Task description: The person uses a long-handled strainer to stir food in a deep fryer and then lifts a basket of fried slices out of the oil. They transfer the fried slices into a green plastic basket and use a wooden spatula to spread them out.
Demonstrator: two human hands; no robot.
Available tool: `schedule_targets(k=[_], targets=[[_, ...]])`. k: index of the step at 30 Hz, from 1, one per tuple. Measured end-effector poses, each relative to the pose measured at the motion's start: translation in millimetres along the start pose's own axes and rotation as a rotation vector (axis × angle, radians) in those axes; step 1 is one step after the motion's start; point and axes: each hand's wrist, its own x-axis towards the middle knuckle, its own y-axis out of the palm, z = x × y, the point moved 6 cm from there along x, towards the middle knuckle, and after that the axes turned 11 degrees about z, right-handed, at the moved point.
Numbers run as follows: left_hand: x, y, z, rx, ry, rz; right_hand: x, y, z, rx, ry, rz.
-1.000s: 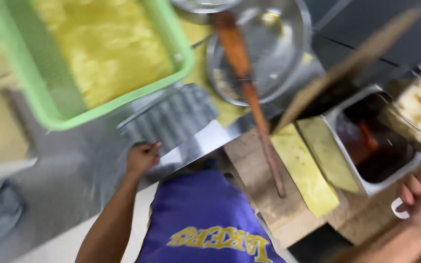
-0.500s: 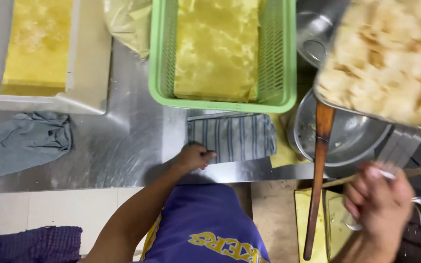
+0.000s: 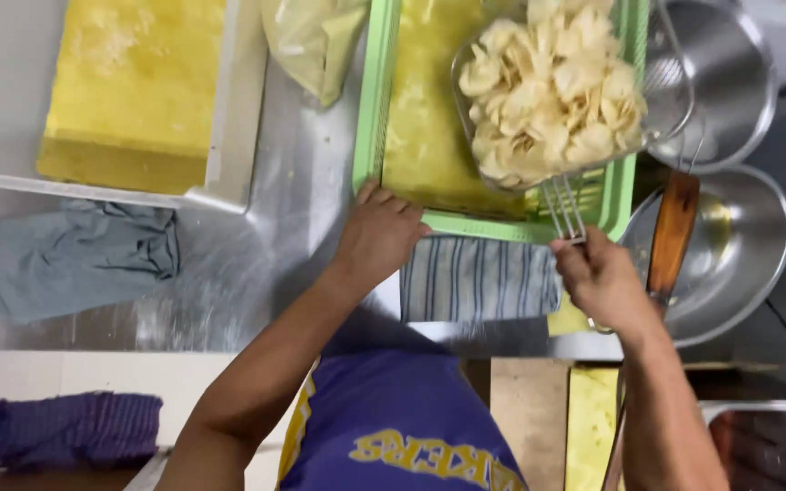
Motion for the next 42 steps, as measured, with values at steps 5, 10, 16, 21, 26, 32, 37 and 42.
schedule_targets(k=[5, 10, 16, 21, 26, 32, 37, 42], targets=[[-18, 17, -16, -0.177, 0.084, 0.015, -17, 1, 12, -0.177, 0.138, 0.082], [8, -1, -19, -0.259, 0.140, -0.059, 23, -13, 13, -0.355, 0.032, 0.006], [-24, 3, -30, -0.275, 0.068, 0.050, 34, 7, 17, -0.485, 0.206, 0.222], [2, -12, -21, -0.278, 0.084, -0.018, 58, -2, 32, -0.565, 0.184, 0.166], [3, -17, -25, -0.295, 0.103, 0.012, 74, -4, 27, -0.655, 0.233, 0.199], [-8, -26, -29, -0.307, 0.094, 0.010, 113, -10, 27, -0.714, 0.094, 0.137], [-4, -22, -26, -0.296, 0.092, -0.010, 114, -10, 33, -0.711, 0.102, 0.055], [-7, -18, -25, -0.297, 0.077, -0.015, 87, -2, 21, -0.681, 0.115, 0.016]])
